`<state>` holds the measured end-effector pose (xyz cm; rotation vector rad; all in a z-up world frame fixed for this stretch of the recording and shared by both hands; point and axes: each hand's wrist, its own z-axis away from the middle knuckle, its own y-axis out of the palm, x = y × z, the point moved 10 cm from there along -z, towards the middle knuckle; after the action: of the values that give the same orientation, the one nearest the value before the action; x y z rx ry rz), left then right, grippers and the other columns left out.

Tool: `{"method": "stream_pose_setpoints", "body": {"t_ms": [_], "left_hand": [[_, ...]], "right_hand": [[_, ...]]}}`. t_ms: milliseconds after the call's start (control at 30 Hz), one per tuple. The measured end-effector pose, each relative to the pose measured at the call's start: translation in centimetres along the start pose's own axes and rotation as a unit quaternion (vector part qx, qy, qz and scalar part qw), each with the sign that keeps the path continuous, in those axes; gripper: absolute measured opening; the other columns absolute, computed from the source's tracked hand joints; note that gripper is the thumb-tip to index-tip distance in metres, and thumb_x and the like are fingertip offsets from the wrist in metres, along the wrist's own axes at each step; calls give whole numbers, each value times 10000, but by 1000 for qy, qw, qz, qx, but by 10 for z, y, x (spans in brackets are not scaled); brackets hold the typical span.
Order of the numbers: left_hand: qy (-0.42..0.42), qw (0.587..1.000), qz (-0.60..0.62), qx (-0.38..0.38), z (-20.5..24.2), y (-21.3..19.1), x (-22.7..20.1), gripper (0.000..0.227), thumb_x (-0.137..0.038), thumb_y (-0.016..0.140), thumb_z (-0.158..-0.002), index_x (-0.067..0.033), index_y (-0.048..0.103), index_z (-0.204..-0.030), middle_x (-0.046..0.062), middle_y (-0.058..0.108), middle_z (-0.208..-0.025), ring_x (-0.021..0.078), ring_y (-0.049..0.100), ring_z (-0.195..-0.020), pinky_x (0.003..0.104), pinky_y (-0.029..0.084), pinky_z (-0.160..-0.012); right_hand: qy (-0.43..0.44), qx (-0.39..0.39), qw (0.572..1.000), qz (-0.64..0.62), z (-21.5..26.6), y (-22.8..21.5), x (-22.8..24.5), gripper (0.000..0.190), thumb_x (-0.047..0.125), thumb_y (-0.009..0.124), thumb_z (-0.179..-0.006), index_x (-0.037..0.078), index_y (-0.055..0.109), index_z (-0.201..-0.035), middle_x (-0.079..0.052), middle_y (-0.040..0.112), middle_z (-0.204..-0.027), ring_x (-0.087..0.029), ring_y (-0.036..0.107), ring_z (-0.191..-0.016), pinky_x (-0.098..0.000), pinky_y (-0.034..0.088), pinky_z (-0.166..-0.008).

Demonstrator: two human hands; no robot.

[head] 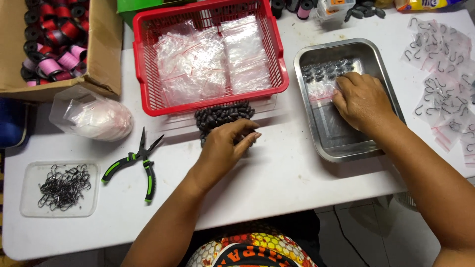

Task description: The person gathers small black fishing sinkers from a pile on the table and places them into a small clear plastic bag. They then seal the bag and place it into a metal tray. The person repeats this process, gathering more sinkers and placing them into another bag.

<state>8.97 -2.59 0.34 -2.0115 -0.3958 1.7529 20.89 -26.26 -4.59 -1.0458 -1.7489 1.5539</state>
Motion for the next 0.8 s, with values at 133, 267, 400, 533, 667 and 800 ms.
{"method": "stream_pose_setpoints", "body": {"t_ms": [133,267,400,533,667,800], "left_hand": [[144,987,-35,-66,16,-1,-27,174,-155,611,-836,-37,618,-962,67,668,-883,185,638,-771,283,493,-697],[275,952,-77,-113,62,-2,-60,55,-22,585,-848,6,600,-892,112,630,-771,245,590,-655,357,453,-624],[257,958,-87,-93,99,-5,-48,82,-52,607,-841,-16,600,-914,84,649,-782,219,616,-669,332,461,-616],[210,967,-101,-108,110,-19,-34,78,-80,587,-838,-13,619,-863,79,659,-750,197,628,-635,321,467,-604],[128,969,-59,-202,110,-25,6,133,-228,604,-827,-139,684,-770,-39,589,-485,182,560,-462,283,469,-529],[68,968,-26,-239,105,-37,13,303,-215,403,-926,-103,673,-845,47,632,-583,218,593,-520,318,485,-569]], "right_hand": [[10,37,999,-12,-5,-3,0,348,305,423,-891,54,578,-1074,-141,580,-1043,-363,548,-871,-459,413,-746],[53,43,994,-90,-6,-10,-16,356,239,482,-899,41,592,-1174,-173,590,-1158,-351,532,-1029,-446,375,-859],[-15,-179,981,-74,9,-90,17,230,30,627,-919,-46,655,-1135,-177,652,-1048,-320,589,-934,-429,413,-819],[-19,-334,936,-109,31,-151,78,158,-18,487,-946,-85,627,-970,-212,642,-925,-346,546,-833,-462,402,-873],[-130,-399,894,-155,44,-158,174,159,31,470,-877,-32,606,-827,-168,609,-796,-312,545,-733,-493,419,-910],[-278,-389,852,-211,62,-142,257,79,107,548,-803,76,621,-796,-91,595,-786,-243,602,-773,-496,427,-915]]}}
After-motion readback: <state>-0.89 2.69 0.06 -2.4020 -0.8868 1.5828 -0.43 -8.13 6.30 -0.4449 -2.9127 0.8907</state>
